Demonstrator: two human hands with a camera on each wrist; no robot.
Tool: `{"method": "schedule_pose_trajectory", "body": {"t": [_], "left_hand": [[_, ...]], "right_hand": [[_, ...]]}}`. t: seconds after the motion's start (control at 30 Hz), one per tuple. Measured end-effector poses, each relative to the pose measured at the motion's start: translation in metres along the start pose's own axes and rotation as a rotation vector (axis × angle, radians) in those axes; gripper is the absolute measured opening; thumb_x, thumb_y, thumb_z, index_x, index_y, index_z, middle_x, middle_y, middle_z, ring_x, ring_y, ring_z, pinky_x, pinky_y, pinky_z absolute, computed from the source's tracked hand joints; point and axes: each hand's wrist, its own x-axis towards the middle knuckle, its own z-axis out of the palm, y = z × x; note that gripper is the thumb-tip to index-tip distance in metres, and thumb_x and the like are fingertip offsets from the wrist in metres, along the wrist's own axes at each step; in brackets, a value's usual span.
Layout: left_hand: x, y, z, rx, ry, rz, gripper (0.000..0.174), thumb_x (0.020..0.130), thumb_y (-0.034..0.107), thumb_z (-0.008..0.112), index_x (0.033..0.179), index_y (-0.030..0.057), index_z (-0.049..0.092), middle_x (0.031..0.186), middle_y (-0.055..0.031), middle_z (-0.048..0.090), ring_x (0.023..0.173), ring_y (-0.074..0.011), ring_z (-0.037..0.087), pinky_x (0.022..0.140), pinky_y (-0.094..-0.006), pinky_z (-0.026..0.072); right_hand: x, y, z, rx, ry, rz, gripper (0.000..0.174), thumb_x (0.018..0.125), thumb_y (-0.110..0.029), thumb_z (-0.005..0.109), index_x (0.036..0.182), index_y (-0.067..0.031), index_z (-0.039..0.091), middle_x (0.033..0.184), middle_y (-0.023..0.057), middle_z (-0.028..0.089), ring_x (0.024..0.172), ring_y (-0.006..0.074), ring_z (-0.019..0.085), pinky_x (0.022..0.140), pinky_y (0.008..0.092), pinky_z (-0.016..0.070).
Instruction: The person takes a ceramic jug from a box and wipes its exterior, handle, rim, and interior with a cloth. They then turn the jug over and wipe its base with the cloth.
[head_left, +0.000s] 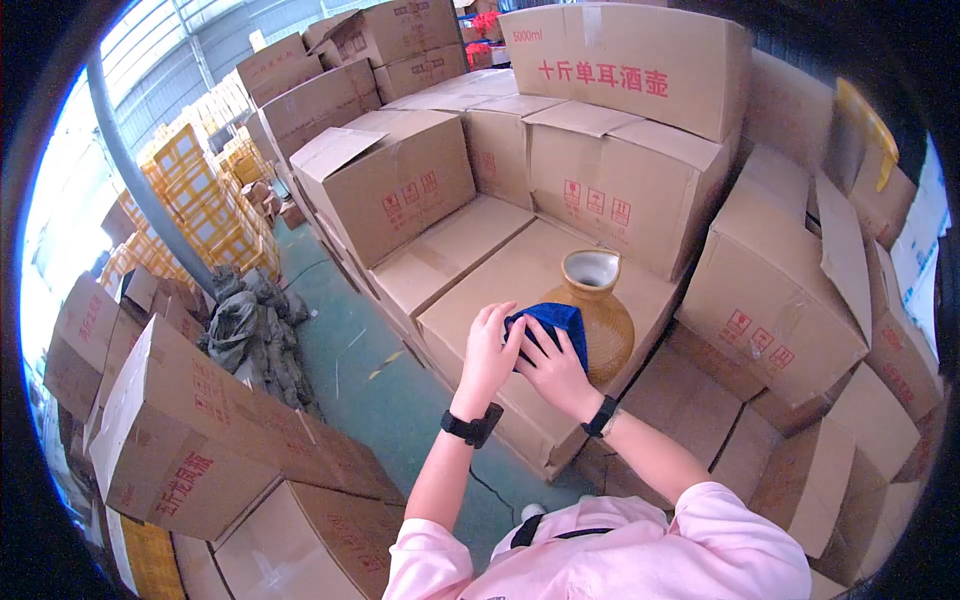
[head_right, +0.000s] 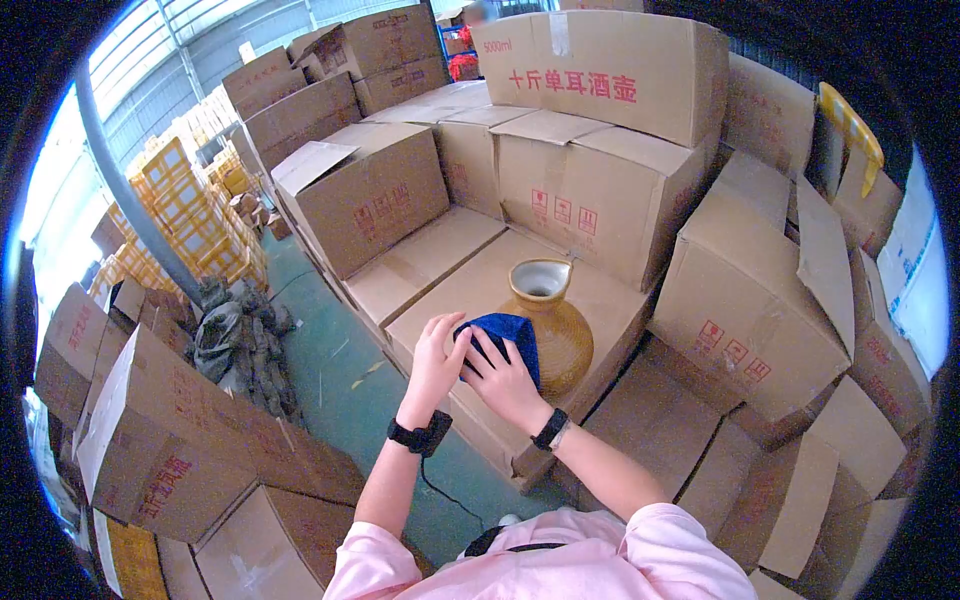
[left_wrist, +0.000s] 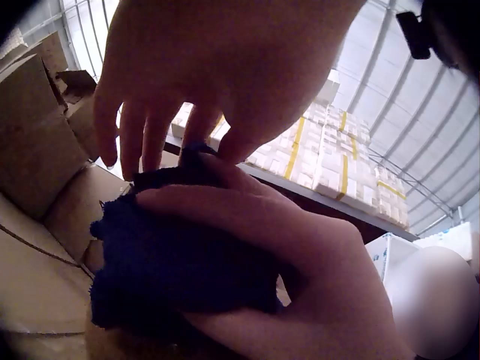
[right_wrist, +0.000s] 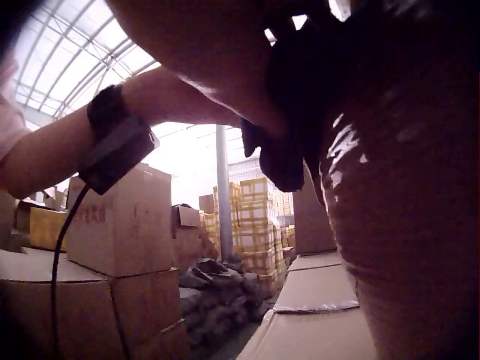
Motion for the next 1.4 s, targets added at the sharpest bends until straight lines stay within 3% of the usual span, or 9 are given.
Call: {"method": "schedule_pose_trajectory", "body": {"t": [0.27, 0.37, 0.5, 0.53, 0.7, 0.87, 1.17, 1.27, 1.4], "left_hand": [[-0.008, -0.004, 0.003, -0.059, -0.119, 0.009, 0.031, 0.089, 0.018, 0.058, 0.113, -0.0010, 0.057, 0.107, -0.0200, 0.060, 0.102, -0.0336, 0.056, 0.088, -0.0388, 0.0454], [-0.009, -0.014, 0.010, -0.171, -0.131, -0.055, 0.031, 0.090, 0.016, 0.056, 0.117, 0.0006, 0.056, 0.107, -0.0194, 0.059, 0.104, -0.0321, 0.057, 0.089, -0.0373, 0.0452], [-0.009, -0.016, 0.020, -0.218, -0.128, 0.021, 0.034, 0.091, 0.014, 0.054, 0.124, 0.0033, 0.053, 0.113, -0.0190, 0.056, 0.105, -0.0316, 0.056, 0.091, -0.0365, 0.0446], [-0.009, -0.017, 0.023, -0.216, -0.124, 0.052, 0.035, 0.091, 0.013, 0.054, 0.125, 0.0040, 0.052, 0.115, -0.0189, 0.055, 0.106, -0.0316, 0.055, 0.091, -0.0363, 0.0443], [-0.010, -0.014, 0.031, -0.129, -0.142, 0.086, 0.044, 0.090, 0.013, 0.055, 0.132, 0.0069, 0.044, 0.119, -0.0192, 0.051, 0.109, -0.0343, 0.053, 0.092, -0.0389, 0.0440], [-0.012, -0.017, 0.028, 0.154, -0.148, 0.181, 0.050, 0.088, 0.015, 0.058, 0.134, 0.0055, 0.040, 0.117, -0.0205, 0.053, 0.106, -0.0370, 0.053, 0.090, -0.0427, 0.0440], [-0.012, -0.032, 0.041, -0.102, -0.102, -0.035, 0.032, 0.093, 0.019, 0.049, 0.118, -0.0014, 0.048, 0.105, -0.0218, 0.059, 0.100, -0.0371, 0.057, 0.086, -0.0415, 0.0456], [-0.006, -0.028, 0.042, -0.258, -0.106, -0.168, 0.027, 0.097, 0.021, 0.044, 0.111, -0.0009, 0.051, 0.094, -0.0185, 0.062, 0.089, -0.0298, 0.062, 0.078, -0.0376, 0.0483], [-0.002, -0.030, 0.051, -0.466, -0.064, -0.240, 0.025, 0.098, 0.024, 0.045, 0.103, 0.0000, 0.052, 0.079, -0.0067, 0.058, 0.072, -0.0125, 0.055, 0.065, -0.0288, 0.0475]], "right_hand": [[-0.028, 0.004, -0.008, 0.095, 0.074, 0.015, 0.028, 0.078, -0.011, 0.057, 0.104, -0.0086, 0.066, 0.129, 0.0149, 0.052, 0.120, 0.0275, 0.050, 0.088, 0.0342, 0.0457], [-0.037, 0.002, -0.023, 0.116, 0.077, 0.158, 0.030, 0.076, -0.008, 0.057, 0.105, -0.0083, 0.066, 0.129, 0.0176, 0.051, 0.119, 0.0300, 0.050, 0.090, 0.0375, 0.0451], [-0.051, 0.009, -0.028, 0.165, 0.044, 0.303, 0.052, 0.065, -0.009, 0.069, 0.116, -0.0106, 0.059, 0.135, 0.0177, 0.045, 0.122, 0.0310, 0.046, 0.096, 0.0423, 0.0378], [-0.054, 0.011, -0.029, 0.150, 0.035, 0.334, 0.060, 0.061, -0.012, 0.073, 0.119, -0.0122, 0.057, 0.136, 0.0169, 0.044, 0.122, 0.0298, 0.045, 0.099, 0.0452, 0.0320], [-0.070, 0.021, -0.031, 0.140, 0.089, 0.462, 0.062, 0.062, -0.018, 0.075, 0.122, -0.0167, 0.056, 0.136, 0.0156, 0.042, 0.125, 0.0326, 0.040, 0.106, 0.0538, 0.0235], [-0.094, 0.034, -0.022, 0.273, 0.224, 0.514, 0.065, 0.065, -0.014, 0.072, 0.127, -0.0149, 0.052, 0.140, 0.0216, 0.035, 0.128, 0.0404, 0.035, 0.106, 0.0565, 0.0242], [-0.061, 0.037, -0.035, 0.192, 0.013, 0.354, 0.056, 0.070, -0.029, 0.069, 0.122, -0.0129, 0.056, 0.138, 0.0160, 0.042, 0.129, 0.0353, 0.037, 0.106, 0.0553, 0.0236], [-0.047, 0.031, -0.030, 0.126, -0.013, 0.347, 0.053, 0.067, -0.029, 0.071, 0.116, -0.0105, 0.059, 0.136, 0.0146, 0.045, 0.128, 0.0325, 0.037, 0.105, 0.0538, 0.0247], [-0.030, 0.019, -0.022, 0.046, -0.085, 0.303, 0.053, 0.065, -0.025, 0.073, 0.113, -0.0077, 0.060, 0.136, 0.0144, 0.045, 0.128, 0.0287, 0.038, 0.105, 0.0517, 0.0261]]}}
